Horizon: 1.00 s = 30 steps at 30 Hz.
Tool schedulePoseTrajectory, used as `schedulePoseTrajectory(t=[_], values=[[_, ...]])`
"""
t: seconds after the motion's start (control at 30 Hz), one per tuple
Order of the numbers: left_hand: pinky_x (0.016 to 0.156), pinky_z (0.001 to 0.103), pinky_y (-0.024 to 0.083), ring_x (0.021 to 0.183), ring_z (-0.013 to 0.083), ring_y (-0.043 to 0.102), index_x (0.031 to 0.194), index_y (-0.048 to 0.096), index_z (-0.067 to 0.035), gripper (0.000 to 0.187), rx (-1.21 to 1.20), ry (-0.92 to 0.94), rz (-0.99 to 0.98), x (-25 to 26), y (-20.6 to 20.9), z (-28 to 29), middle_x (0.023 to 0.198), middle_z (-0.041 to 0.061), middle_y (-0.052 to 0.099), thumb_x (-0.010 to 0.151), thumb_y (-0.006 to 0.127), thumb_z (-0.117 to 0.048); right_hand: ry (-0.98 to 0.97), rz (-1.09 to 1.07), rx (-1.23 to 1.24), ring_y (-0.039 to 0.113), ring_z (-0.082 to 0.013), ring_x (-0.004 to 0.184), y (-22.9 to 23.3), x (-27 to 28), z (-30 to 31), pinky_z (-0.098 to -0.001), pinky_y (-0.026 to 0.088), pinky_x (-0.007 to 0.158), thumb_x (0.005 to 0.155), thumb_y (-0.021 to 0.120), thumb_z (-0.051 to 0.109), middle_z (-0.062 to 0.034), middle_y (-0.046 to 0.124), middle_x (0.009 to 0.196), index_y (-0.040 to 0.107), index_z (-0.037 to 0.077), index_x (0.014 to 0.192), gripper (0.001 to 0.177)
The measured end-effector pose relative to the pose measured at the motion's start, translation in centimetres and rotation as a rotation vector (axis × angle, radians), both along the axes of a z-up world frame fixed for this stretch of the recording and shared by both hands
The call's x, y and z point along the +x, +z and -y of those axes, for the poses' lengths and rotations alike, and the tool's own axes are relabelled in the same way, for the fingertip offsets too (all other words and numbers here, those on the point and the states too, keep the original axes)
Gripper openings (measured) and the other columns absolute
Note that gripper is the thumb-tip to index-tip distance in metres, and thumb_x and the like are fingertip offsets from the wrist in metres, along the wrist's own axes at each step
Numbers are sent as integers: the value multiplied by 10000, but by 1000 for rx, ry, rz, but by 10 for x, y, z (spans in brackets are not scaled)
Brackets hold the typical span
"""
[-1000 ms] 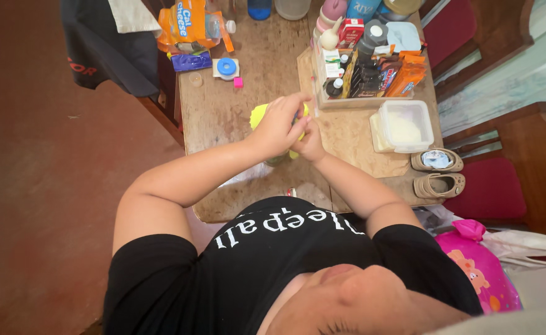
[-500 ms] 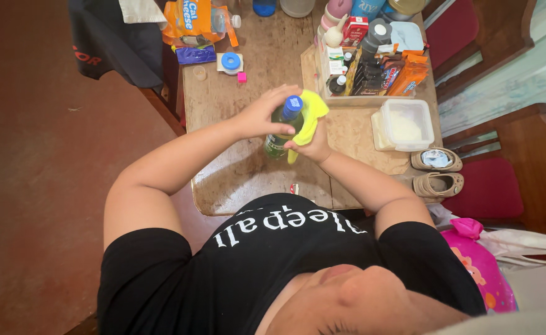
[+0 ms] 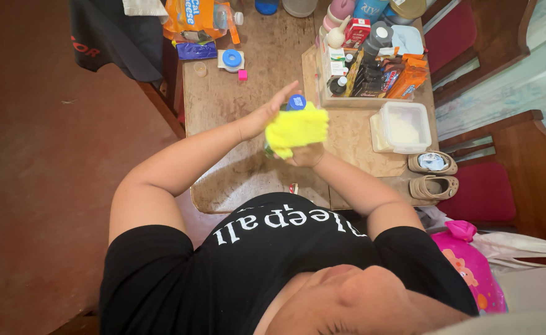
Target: The person wipes a pink baby bottle, a snack packet, and a green bottle with a yellow cloth, then wipes the table surface. They move items aside to reach different areas and continue wiping the table.
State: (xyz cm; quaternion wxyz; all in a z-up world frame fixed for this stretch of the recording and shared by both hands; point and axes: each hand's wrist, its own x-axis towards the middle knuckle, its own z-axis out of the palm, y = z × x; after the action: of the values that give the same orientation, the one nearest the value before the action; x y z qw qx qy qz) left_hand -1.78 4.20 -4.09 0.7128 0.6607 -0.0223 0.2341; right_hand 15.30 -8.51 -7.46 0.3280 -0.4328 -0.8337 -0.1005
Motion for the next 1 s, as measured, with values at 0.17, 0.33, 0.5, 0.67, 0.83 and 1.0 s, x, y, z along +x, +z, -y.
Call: schedulePoseTrajectory(t=[0.17, 0.33, 0.5, 0.67, 0.83, 1.0], values=[[1263, 435, 326, 1491, 255, 424, 1605, 297, 11, 1068, -273, -154, -31, 2, -23, -11, 1596, 169, 436, 945, 353, -827, -127, 328, 433, 615, -259, 1251, 18, -12, -5, -552, 158, 1208, 909, 618, 534, -69, 713, 1259, 743, 180, 1197, 472], [1270, 408, 289, 1467, 246, 439, 1539, 417, -7, 946, -121, -132, -87, 5, -31, -23, 1543, 140, 497, 1004, 296, -777, 158, 483, 567, 626, -147, 1200, -55, 11, -18, -481, 131, 1271, 863, 606, 449, 25, 713, 1177, 729, 248, 1096, 332], [1233, 414, 302, 1436, 270, 428, 1487, 488, -30, 710, 288, 81, -121, 6, -21, -23, 1495, 144, 491, 1046, 467, -586, 295, 629, 347, 613, -131, 1184, -121, 19, -11, -475, 85, 1308, 897, 598, 312, 37, 711, 1124, 755, 173, 1131, 315], [1209, 415, 325, 1415, 295, 435, 1467, 490, -47, 551, 426, 149, -206, -5, -2, -9, 1461, 155, 492, 1074, 520, -433, -8, 463, 608, 595, -184, 1189, -68, 4, -12, -516, 23, 1281, 987, 563, 312, 3, 679, 1065, 669, 155, 1027, 194], [1177, 430, 361, 1374, 341, 475, 1449, 483, -30, 551, 589, 165, -235, -4, 14, -10, 1429, 182, 521, 1064, 551, -419, 109, 669, 390, 622, -218, 1180, -81, -7, -10, -477, 138, 1255, 894, 589, 255, -34, 671, 960, 660, 168, 904, 112], [1026, 439, 470, 1203, 378, 578, 1338, 546, -61, 567, 716, 303, -363, -11, 40, 1, 1272, 191, 565, 978, 651, -485, 87, 715, 121, 600, -216, 1222, -131, -21, -6, -402, 300, 1169, 832, 589, 259, -72, 713, 1131, 719, 81, 1087, 337]])
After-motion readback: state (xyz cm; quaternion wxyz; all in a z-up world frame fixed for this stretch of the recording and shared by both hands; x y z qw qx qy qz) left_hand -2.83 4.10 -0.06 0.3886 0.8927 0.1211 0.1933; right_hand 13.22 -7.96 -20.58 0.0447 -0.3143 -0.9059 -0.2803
